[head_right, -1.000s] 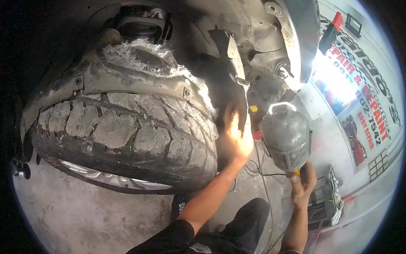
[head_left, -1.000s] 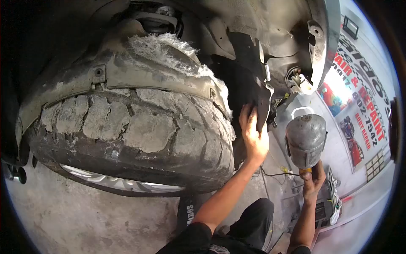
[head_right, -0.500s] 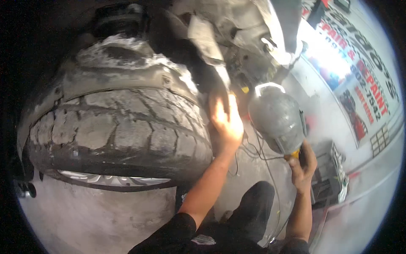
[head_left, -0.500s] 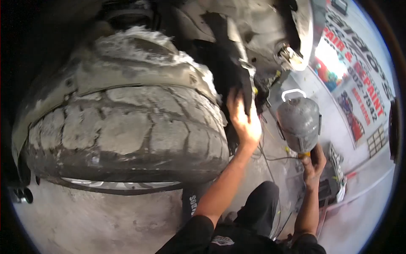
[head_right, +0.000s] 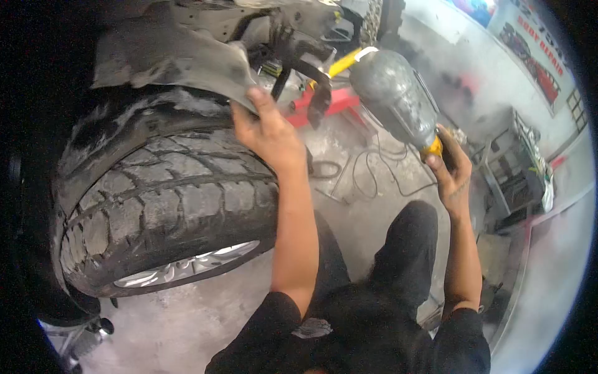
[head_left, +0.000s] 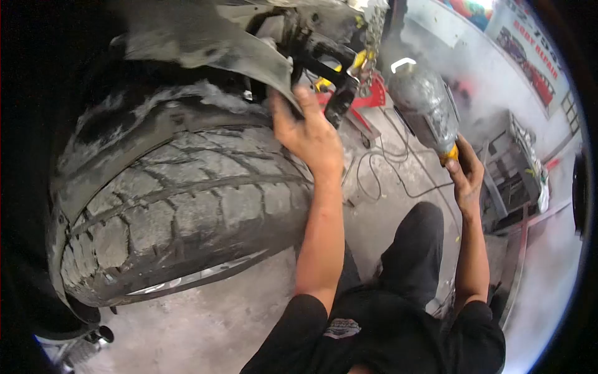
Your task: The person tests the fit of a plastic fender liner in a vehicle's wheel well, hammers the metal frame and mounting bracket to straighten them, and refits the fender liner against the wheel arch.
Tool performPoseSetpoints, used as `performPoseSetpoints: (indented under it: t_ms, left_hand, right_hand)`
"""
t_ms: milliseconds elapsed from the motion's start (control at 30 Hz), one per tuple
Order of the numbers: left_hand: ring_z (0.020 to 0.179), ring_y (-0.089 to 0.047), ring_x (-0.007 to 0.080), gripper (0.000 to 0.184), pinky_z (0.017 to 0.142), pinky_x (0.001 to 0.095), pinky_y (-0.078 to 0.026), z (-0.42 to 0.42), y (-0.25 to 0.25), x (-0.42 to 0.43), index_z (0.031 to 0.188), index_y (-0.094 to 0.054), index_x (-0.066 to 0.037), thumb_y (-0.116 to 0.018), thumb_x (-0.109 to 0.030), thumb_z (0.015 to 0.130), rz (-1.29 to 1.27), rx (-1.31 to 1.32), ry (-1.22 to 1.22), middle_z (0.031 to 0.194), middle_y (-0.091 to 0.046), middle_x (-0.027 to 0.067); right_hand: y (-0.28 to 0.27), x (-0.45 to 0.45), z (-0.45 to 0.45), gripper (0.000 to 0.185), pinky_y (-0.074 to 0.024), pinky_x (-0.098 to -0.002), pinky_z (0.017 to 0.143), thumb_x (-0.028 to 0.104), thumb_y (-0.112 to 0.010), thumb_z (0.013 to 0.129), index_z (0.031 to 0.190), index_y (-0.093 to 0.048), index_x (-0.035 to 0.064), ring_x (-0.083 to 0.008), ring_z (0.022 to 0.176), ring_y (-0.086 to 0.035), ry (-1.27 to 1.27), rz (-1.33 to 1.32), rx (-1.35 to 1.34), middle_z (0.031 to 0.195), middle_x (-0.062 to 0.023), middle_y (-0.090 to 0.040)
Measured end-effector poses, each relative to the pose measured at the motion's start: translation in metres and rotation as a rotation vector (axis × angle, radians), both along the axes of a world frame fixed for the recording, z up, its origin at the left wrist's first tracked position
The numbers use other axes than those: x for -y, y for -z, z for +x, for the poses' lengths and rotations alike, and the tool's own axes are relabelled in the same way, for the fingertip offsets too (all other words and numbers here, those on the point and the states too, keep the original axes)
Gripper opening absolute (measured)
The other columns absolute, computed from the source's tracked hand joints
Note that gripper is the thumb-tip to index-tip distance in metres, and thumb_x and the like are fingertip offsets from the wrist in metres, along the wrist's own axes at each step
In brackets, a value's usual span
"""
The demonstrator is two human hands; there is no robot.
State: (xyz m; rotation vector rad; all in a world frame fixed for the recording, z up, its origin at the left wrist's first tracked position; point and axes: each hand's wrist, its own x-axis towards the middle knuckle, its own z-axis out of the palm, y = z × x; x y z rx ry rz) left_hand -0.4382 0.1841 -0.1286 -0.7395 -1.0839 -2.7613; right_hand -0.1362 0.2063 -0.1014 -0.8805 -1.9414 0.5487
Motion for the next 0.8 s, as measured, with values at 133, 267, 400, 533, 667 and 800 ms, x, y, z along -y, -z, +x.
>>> performPoseSetpoints:
  t_ms: [133,267,400,533,667,800]
  left_hand:
    - [0.096,-0.054,0.0204,0.067,0.089,0.0368,-0.045,0.004,-0.013,-0.003,0.119,-0.058,0.011,-0.06,-0.054,0.101,0.048,0.083,0.057,0.108,-0.06,0.0136]
    - [0.111,-0.055,0.0236,0.071,0.101,0.0381,-0.045,0.003,-0.002,0.004,0.128,-0.051,0.011,-0.07,-0.05,0.096,0.21,0.144,0.075,0.123,-0.058,0.0172]
    - [0.134,-0.049,0.0295,0.074,0.118,0.045,-0.036,-0.007,0.001,0.008,0.143,-0.043,0.007,-0.077,-0.034,0.092,0.291,0.128,0.099,0.148,-0.047,0.0193]
    - [0.136,-0.048,0.0322,0.069,0.119,0.0484,-0.035,-0.002,0.013,0.01,0.147,-0.041,0.003,-0.068,-0.021,0.088,0.257,0.095,0.181,0.15,-0.047,0.0168]
    - [0.138,-0.046,0.0335,0.069,0.119,0.0506,-0.035,0.006,0.01,0.013,0.148,-0.043,0.0,-0.061,-0.023,0.085,0.17,0.054,0.215,0.15,-0.046,0.0167]
    - [0.14,-0.043,0.0339,0.067,0.12,0.0516,-0.035,0.016,0.013,0.007,0.149,-0.043,-0.003,-0.06,-0.029,0.089,0.111,0.066,0.177,0.152,-0.043,0.0169]
  right_hand:
    - [0.011,-0.014,0.008,0.07,-0.0471,-0.0383,0.104,0.037,-0.076,0.089,0.14,-0.056,-0.0072,-0.0266,0.12,-0.062,0.005,-0.079,0.0,0.129,-0.0191,-0.065]
    - [0.048,-0.025,0.016,0.067,-0.0475,-0.0375,0.102,0.037,-0.078,0.088,0.137,-0.06,-0.0053,-0.0257,0.117,-0.064,-0.042,-0.122,-0.047,0.124,-0.0175,-0.068]
    - [0.078,-0.039,0.019,0.063,-0.0469,-0.0371,0.101,0.029,-0.079,0.088,0.136,-0.059,-0.0058,-0.0244,0.116,-0.063,-0.099,-0.256,-0.139,0.123,-0.0172,-0.067]
    - [0.112,-0.061,0.025,0.058,-0.0468,-0.0354,0.1,0.023,-0.078,0.089,0.136,-0.06,-0.0056,-0.023,0.114,-0.063,-0.233,-0.327,-0.187,0.122,-0.0157,-0.067]
    - [0.143,-0.076,0.027,0.057,-0.0467,-0.035,0.101,0.022,-0.076,0.089,0.136,-0.06,-0.0051,-0.0222,0.111,-0.063,-0.336,-0.412,-0.277,0.12,-0.0149,-0.068]
    - [0.154,-0.096,0.024,0.058,-0.048,-0.0344,0.098,0.025,-0.075,0.089,0.136,-0.06,-0.0056,-0.0218,0.11,-0.064,-0.368,-0.433,-0.303,0.118,-0.0155,-0.068]
